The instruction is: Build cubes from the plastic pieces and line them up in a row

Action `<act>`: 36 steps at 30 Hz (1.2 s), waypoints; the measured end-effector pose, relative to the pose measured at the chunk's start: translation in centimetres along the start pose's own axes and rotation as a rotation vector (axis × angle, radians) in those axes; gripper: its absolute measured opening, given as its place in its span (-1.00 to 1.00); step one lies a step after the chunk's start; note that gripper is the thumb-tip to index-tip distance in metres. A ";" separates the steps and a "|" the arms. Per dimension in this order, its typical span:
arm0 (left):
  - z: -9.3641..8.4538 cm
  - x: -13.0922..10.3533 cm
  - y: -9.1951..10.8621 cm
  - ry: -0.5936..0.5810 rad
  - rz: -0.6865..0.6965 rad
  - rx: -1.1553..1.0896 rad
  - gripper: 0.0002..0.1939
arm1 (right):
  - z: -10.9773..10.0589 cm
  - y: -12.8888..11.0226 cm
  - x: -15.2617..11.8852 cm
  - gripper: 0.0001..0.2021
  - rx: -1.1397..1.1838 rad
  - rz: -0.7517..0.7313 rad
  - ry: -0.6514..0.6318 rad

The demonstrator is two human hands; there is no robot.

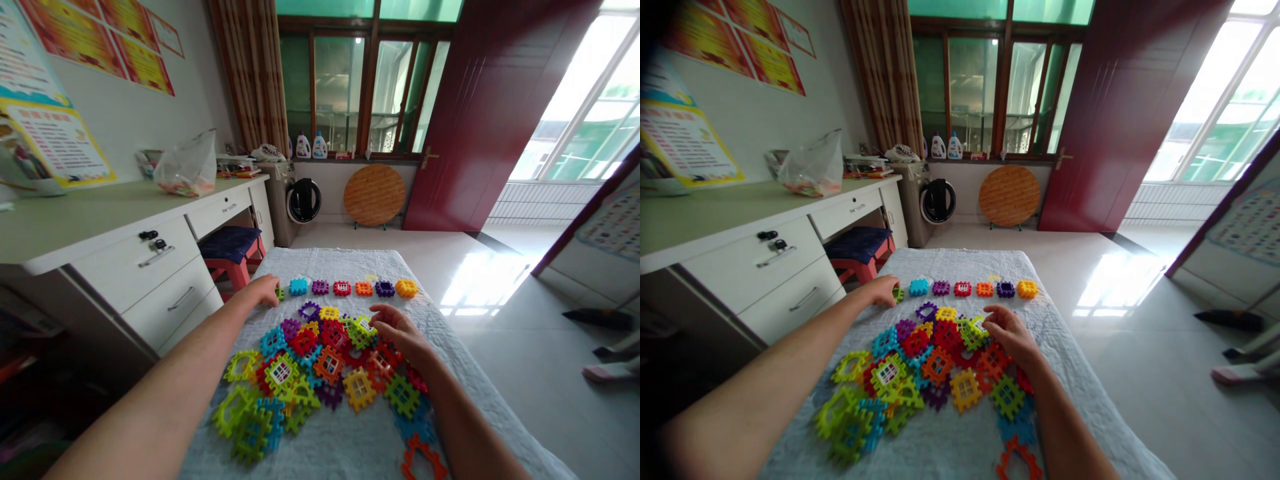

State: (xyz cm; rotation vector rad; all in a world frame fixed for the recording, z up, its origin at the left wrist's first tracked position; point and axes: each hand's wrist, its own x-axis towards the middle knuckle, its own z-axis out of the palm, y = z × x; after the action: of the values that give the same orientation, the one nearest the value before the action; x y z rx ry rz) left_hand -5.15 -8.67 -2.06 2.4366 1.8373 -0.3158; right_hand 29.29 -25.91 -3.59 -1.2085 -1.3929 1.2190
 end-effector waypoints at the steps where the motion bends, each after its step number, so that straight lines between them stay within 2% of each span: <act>1: -0.1 0.2 0.0 0.018 -0.005 -0.001 -0.46 | 0.0 0.1 0.0 -0.57 0.007 -0.001 0.004; 4: -0.4 1.0 0.2 0.034 -0.014 -0.007 -0.43 | -0.1 0.3 0.1 -0.57 0.027 -0.003 0.012; 12: -0.4 2.2 0.6 -0.080 -0.009 -0.030 -0.43 | -0.4 0.7 0.2 -0.57 0.051 0.010 -0.002; 25: -0.2 3.1 0.4 -0.057 -0.003 -0.017 -0.39 | -0.4 0.6 0.2 -0.54 0.044 0.005 -0.011; 36: -0.2 2.9 0.3 -0.061 0.000 -0.028 -0.39 | -0.4 0.3 0.0 -0.56 0.019 -0.001 0.003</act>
State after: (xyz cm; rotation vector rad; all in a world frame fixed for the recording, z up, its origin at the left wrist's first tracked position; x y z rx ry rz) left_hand -4.03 -6.00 -2.45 2.3814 1.8054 -0.3575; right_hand 29.67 -25.83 -3.82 -1.1958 -1.3772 1.2263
